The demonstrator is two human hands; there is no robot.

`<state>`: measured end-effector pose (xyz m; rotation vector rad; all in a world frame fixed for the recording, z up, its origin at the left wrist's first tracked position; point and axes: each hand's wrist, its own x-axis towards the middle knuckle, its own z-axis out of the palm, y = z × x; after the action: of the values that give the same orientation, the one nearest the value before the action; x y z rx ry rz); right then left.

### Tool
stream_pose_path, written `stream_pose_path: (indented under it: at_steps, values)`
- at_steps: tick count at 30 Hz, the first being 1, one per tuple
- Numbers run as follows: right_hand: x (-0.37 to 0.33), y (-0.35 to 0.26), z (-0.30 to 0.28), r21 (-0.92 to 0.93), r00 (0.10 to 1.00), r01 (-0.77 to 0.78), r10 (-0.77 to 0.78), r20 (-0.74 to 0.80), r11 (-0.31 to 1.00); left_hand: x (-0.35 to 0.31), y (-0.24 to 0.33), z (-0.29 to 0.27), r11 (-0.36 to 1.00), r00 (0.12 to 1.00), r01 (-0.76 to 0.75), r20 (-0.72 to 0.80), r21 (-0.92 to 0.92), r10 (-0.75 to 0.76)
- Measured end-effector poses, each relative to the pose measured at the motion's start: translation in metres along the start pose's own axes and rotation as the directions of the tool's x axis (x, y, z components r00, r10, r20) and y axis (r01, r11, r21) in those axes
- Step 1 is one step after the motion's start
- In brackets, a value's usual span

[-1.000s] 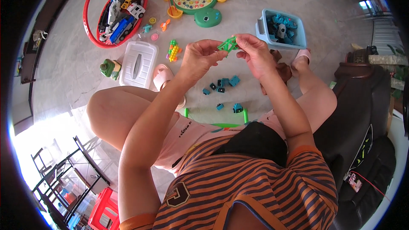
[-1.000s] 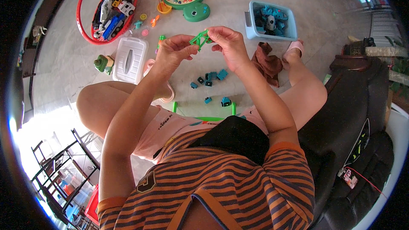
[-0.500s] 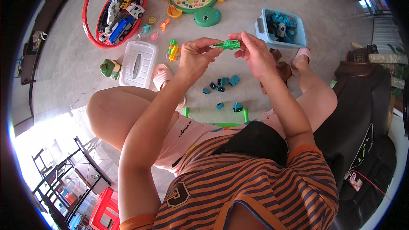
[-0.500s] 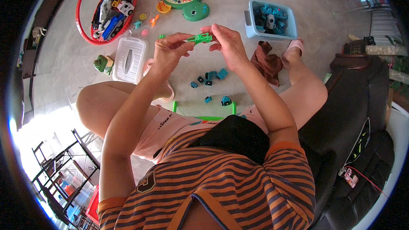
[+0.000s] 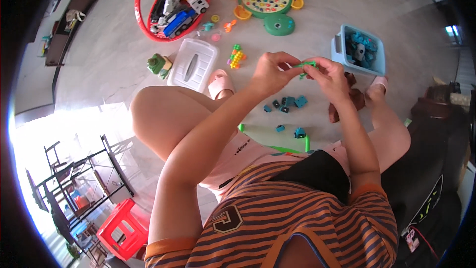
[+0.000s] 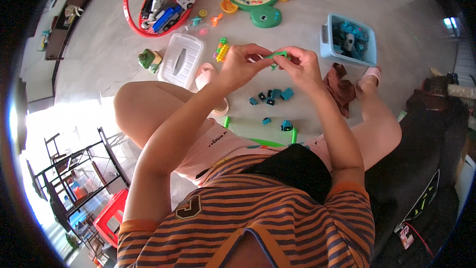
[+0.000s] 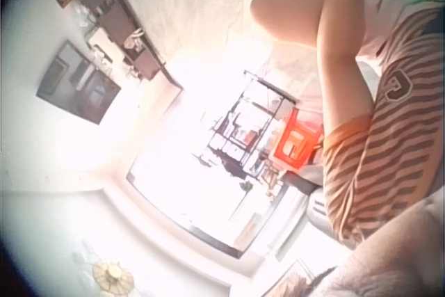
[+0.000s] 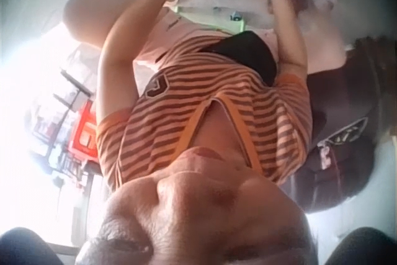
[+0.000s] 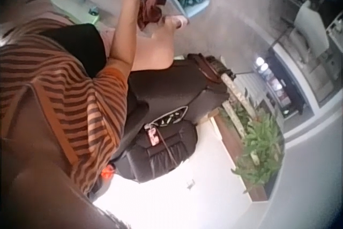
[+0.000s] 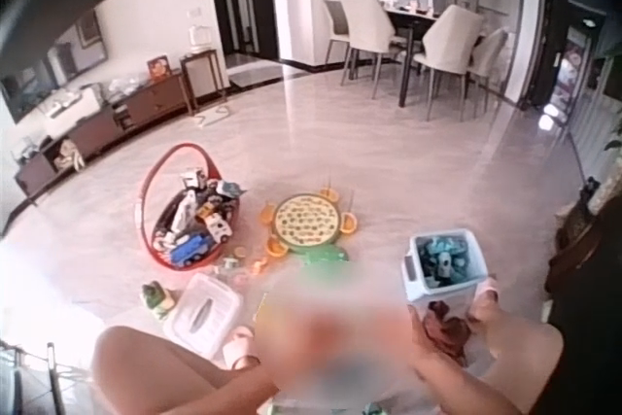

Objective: The person sits on a green stool and assembles blue, green, and gray toy blocks by hand, picking pieces from the floor and a container, then later uses a brown cloth to wipe the inside of a white plastic container lid.

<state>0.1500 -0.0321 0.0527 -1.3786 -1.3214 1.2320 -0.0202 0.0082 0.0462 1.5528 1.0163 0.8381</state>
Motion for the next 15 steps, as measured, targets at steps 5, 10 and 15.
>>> stream_pose_path:
  at_steps: [5,10,15]
  values:
    - [0.001,-0.006,0.004,-0.092,0.996,0.081,-0.076,0.054,0.992,-0.002,0.0,-0.006,0.995,0.993,0.064,0.09,0.075,-0.07]
    - [-0.002,-0.005,-0.001,-0.118,0.993,0.099,-0.091,0.076,0.988,0.001,-0.005,-0.004,0.997,1.0,0.027,0.012,0.065,-0.028]
    - [-0.001,-0.007,0.003,-0.064,0.988,0.155,-0.155,-0.005,0.986,0.002,-0.015,-0.005,1.0,0.999,-0.025,-0.043,0.017,0.025]
